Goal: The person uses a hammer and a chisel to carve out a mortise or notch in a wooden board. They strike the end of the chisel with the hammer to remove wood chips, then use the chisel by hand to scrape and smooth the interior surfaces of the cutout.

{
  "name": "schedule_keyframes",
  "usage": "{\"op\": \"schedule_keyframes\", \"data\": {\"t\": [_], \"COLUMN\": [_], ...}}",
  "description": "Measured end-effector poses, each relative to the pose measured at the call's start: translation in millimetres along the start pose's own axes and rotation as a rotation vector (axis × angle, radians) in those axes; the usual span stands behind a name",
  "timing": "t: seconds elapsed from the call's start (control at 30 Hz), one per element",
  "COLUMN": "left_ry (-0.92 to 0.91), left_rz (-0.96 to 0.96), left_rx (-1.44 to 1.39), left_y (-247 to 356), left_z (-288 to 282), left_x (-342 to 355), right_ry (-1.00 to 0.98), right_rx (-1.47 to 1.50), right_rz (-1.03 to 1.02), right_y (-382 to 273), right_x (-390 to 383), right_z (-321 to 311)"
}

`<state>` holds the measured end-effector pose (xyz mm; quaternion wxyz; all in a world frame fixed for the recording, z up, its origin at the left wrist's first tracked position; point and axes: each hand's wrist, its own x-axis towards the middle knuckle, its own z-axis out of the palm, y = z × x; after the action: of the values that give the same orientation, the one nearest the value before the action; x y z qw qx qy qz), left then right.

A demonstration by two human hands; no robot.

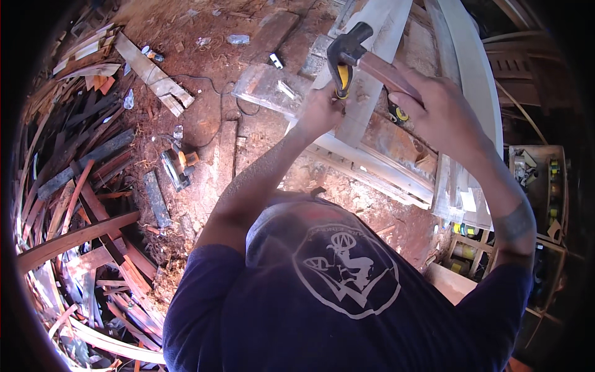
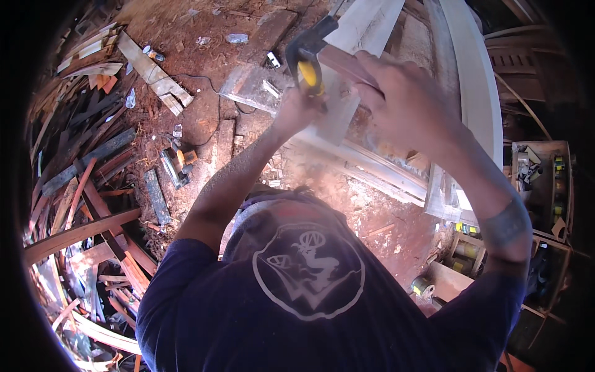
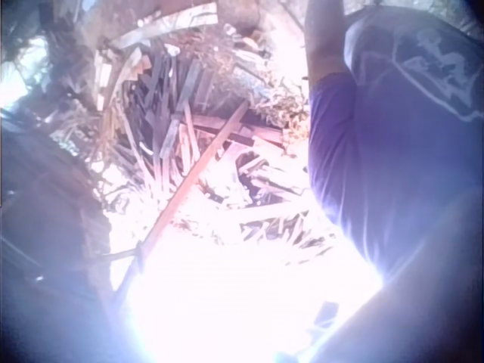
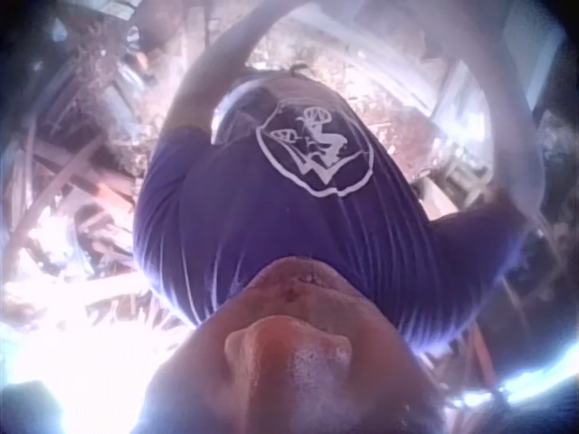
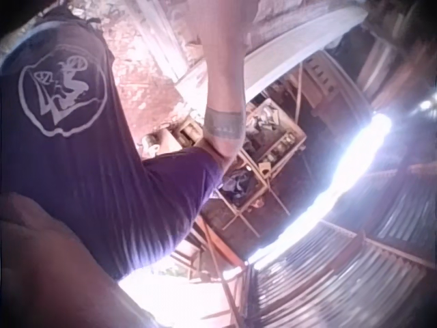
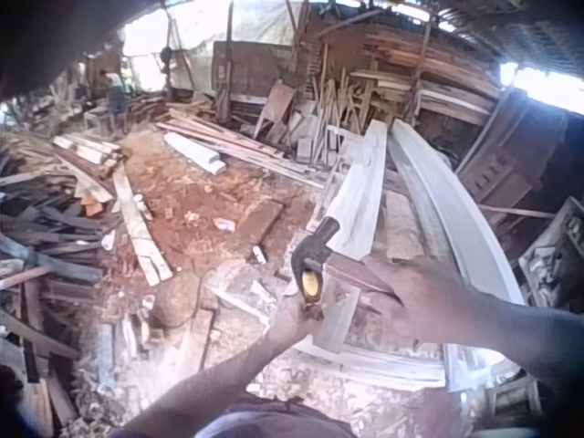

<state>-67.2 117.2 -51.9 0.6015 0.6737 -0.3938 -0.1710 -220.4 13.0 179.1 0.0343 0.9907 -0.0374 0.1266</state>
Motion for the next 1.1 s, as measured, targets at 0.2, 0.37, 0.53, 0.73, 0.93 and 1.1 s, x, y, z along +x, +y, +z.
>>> {"op": "schedule_keyframes", "data": {"t": [0.2,0.37,0.53,0.73,0.93,1.1], "left_ry": [0.019,-0.001,0.008,-0.005,0.057,-0.046], "left_rz": [0.030,0.057,0.016,0.060,0.057,-0.040], "left_rx": [0.034,0.062,0.081,0.115,0.141,0.150], "left_y": [-1,-8,-4,-2,-4,2], "left_z": [-9,2,-9,1,-9,0], "left_x": [0,-5,0,1,-6,7], "right_ry": [0.350,-0.132,0.220,-0.187,0.319,-0.135], "right_rx": [0.308,0.058,0.386,-0.045,0.396,0.172], "right_rz": [0.121,0.187,0.254,0.137,0.112,0.168], "right_y": [-26,-6,-37,-18,-38,-18], "right_x": [11,-12,12,-11,6,-13], "right_z": [-47,-8,-67,-16,-55,-6]}}
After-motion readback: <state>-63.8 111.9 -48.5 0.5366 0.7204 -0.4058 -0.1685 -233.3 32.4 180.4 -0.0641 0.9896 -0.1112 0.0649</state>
